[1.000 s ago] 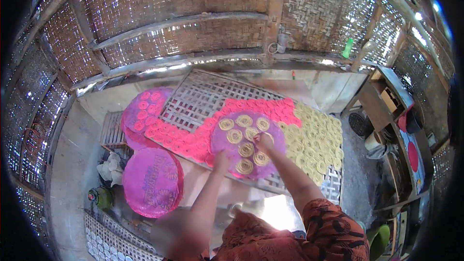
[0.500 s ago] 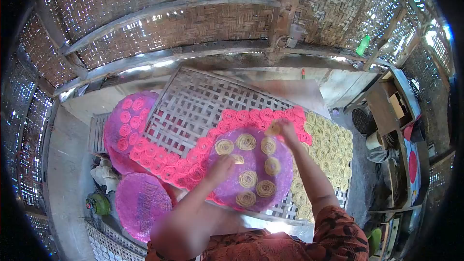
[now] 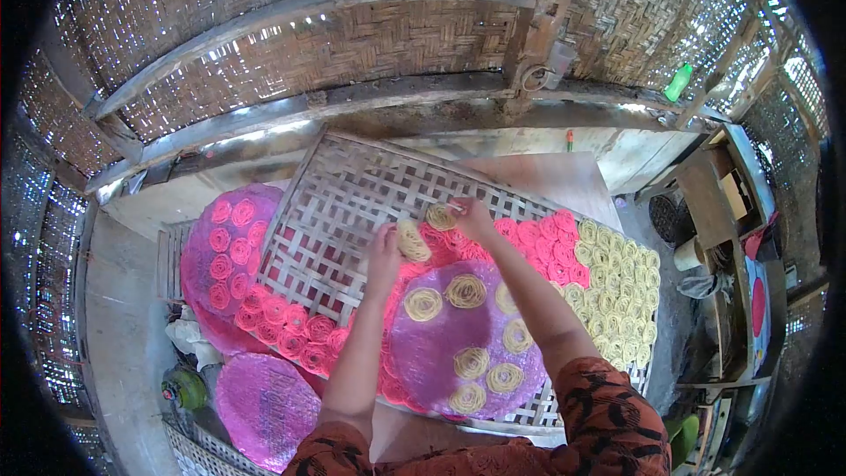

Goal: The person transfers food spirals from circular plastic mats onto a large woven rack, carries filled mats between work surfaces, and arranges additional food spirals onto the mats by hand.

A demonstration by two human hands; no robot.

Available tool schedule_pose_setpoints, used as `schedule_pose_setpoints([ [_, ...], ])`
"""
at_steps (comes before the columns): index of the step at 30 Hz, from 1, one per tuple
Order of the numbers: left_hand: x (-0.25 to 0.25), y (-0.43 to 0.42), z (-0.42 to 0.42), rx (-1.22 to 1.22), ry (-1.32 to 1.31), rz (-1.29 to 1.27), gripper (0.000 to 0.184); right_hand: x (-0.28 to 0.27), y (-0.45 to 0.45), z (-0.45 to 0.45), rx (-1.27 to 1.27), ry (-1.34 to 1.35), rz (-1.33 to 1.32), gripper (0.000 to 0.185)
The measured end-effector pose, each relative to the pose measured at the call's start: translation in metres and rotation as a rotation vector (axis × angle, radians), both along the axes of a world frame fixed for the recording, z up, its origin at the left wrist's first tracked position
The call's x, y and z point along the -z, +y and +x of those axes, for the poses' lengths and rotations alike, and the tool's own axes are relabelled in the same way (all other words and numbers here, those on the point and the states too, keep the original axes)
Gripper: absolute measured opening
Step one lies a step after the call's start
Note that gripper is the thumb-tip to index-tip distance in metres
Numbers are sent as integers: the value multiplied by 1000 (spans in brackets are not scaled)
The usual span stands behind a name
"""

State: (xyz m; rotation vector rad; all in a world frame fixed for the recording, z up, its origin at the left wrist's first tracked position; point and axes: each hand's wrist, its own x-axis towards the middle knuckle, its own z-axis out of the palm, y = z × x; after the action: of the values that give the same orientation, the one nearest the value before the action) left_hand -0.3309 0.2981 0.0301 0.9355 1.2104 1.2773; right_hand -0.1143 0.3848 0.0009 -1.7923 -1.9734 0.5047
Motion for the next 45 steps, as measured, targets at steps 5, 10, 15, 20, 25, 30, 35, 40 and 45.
schedule_pose_setpoints([
  [5, -2, 17, 36, 80, -239, -58, 31, -73, -21, 2, -210, 1072, -626, 36],
  [10, 0, -38, 14, 363, 590, 222, 40, -27, 16, 44, -102, 930, -249, 26],
  [15, 12, -105, 3, 573, 939, 304, 36, 32, 22, 58, 127, 760, -222, 24],
  [20, 41, -112, 5, 535, 1142, 423, 26, -11, -48, 28, -363, 136, -107, 28],
  [25, 50, -98, 3, 468, 949, 455, 16, -22, -139, 18, -666, -258, -19, 29],
  [30, 18, -66, -25, 109, 574, 131, 11, 3, -101, 54, -72, 447, -328, 23],
  [35, 17, -28, -60, -93, 255, -17, 18, -13, -7, 49, 36, 783, -84, 20],
  [40, 18, 11, -30, -87, 80, -6, 21, 49, 54, 34, 43, 417, 43, 24],
  [45, 6, 44, 40, 31, -344, -95, 28, -58, -5, 8, 25, 1357, -694, 36],
])
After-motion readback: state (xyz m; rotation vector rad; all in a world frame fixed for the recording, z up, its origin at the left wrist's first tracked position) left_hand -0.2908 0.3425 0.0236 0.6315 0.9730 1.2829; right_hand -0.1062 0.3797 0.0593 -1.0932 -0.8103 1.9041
